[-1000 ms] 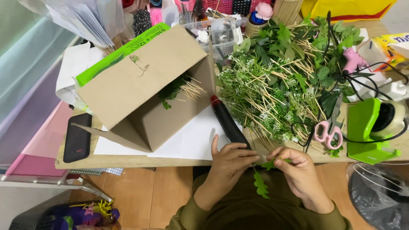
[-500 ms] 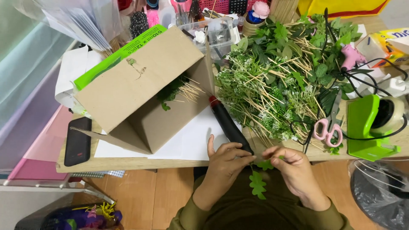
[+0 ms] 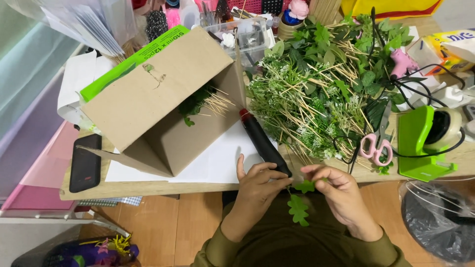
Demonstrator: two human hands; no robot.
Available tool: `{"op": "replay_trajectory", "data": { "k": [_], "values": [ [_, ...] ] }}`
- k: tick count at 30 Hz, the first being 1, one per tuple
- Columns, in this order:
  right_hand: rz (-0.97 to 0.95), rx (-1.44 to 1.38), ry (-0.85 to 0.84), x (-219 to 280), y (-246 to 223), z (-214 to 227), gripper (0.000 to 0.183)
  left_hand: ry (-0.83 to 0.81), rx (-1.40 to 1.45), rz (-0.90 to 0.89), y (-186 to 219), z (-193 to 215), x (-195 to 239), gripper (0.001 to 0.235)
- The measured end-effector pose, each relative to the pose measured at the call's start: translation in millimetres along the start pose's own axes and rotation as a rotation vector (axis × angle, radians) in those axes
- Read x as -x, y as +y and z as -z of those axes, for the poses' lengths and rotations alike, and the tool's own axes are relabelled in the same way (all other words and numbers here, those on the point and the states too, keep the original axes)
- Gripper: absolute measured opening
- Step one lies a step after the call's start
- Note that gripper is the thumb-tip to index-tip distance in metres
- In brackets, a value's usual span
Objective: The person uses a hot glue gun to attach artificial leaves to wooden skewers. They then wrap the stems with green floral tape to secure the leaves. The person works at a cluttered craft table with various supplies visible.
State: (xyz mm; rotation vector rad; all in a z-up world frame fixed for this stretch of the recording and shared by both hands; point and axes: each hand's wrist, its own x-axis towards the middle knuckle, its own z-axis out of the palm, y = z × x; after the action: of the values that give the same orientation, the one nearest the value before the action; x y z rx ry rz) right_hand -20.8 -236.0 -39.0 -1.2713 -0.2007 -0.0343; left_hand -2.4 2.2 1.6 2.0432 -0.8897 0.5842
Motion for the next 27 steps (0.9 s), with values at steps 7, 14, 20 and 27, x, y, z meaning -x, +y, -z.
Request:
{"op": "replay_trajectory", "data": {
  "k": [7, 14, 20, 27],
  "values": [
    [0.096, -0.050, 0.074, -10.3, -7.0, -6.3, 0.043, 0.083, -0.058, 0.053, -6.6, -8.3, -7.4, 0.013],
    [0.094, 0.084, -0.025, -5.0, 22.9, 26.3, 0.058, 0.221, -0.145, -0.039, -2.0, 1.2, -30.2, 0.014],
    [0.006, 0.169, -0.044, -0.3, 8.1, -14.8, 0.010, 0.217, -0.143, -0.047, -0.3, -13.1, -22.9, 0.011],
    [-0.144, 0.036, -0.117, 14.6, 0.9, -19.8, 0.019, 0.202, -0.159, -0.021, -0.5, -13.5, -15.8, 0.012]
  ]
}}
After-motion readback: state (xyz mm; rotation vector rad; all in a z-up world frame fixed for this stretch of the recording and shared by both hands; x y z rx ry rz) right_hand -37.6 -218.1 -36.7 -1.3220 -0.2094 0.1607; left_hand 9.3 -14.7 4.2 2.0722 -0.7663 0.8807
